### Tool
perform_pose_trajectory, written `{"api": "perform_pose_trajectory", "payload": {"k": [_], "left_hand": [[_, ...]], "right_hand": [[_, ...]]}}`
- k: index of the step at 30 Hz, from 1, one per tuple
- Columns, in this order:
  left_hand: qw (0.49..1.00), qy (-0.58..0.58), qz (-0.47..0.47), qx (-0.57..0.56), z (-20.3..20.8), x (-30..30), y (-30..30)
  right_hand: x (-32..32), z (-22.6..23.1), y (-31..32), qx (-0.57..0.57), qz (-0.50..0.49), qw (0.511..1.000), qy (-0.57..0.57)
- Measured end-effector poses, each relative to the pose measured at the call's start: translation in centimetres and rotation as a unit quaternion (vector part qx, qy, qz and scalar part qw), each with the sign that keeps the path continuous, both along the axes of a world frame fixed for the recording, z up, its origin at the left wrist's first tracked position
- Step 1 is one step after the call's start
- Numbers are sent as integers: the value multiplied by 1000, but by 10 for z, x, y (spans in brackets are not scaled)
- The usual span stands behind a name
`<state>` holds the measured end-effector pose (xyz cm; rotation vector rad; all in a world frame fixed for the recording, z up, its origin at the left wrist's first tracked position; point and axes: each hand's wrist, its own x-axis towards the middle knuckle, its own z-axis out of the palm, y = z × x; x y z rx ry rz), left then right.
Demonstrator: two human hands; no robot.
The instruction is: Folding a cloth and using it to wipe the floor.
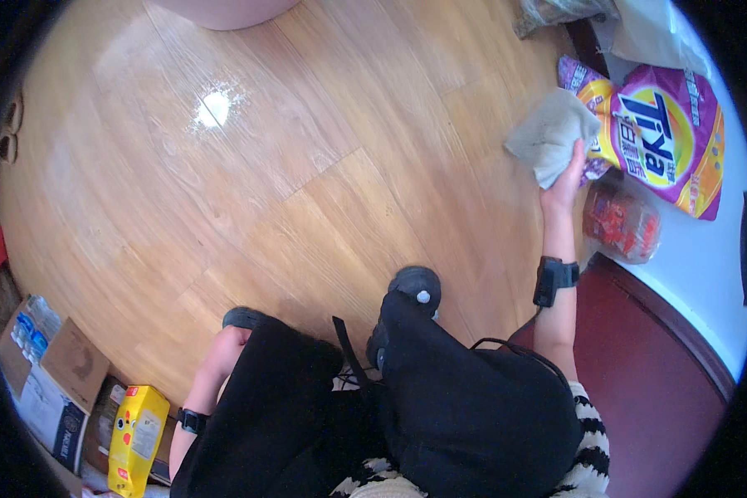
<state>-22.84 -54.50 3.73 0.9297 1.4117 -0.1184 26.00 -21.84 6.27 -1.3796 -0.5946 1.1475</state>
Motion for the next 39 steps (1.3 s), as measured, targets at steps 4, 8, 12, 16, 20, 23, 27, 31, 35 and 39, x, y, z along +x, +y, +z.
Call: {"api": "perform_pose_trajectory", "payload": {"k": [4, 8, 12, 16, 20, 23, 27, 31, 35, 39], "left_hand": [[999, 9, -35, -2, 7, 1, 14], [998, 14, -56, 20, 10, 1, 20], [997, 34, -63, 2, 15, 4, 24], [995, 36, -93, 16, 7, 1, 18], [995, 37, -82, -51, 11, 8, 34], [990, 29, -138, -16, 7, 12, 31], [964, 86, -192, 166, -4, 1, 6], [978, 103, -156, 97, 13, 17, 24], [968, 107, -175, 147, 1, 6, 4], [989, 65, -122, 49, 11, 11, 24]], "right_hand": [[14, -58, 51, -17, 48, 983, -174], [8, -112, 90, -19, 143, 923, -357], [3, -132, 103, 7, 123, 934, -334], [-21, -131, 115, 24, 125, 930, -345], [-83, -121, 129, 111, 247, 870, -411], [-144, -106, 93, 141, 335, 827, -428], [-195, -81, 12, 197, 535, 715, -404], [-187, -62, -49, 143, 607, 721, -303], [-161, -58, -49, -82, 513, 853, 53], [-109, -37, -27, -93, 271, 937, 202]]}}
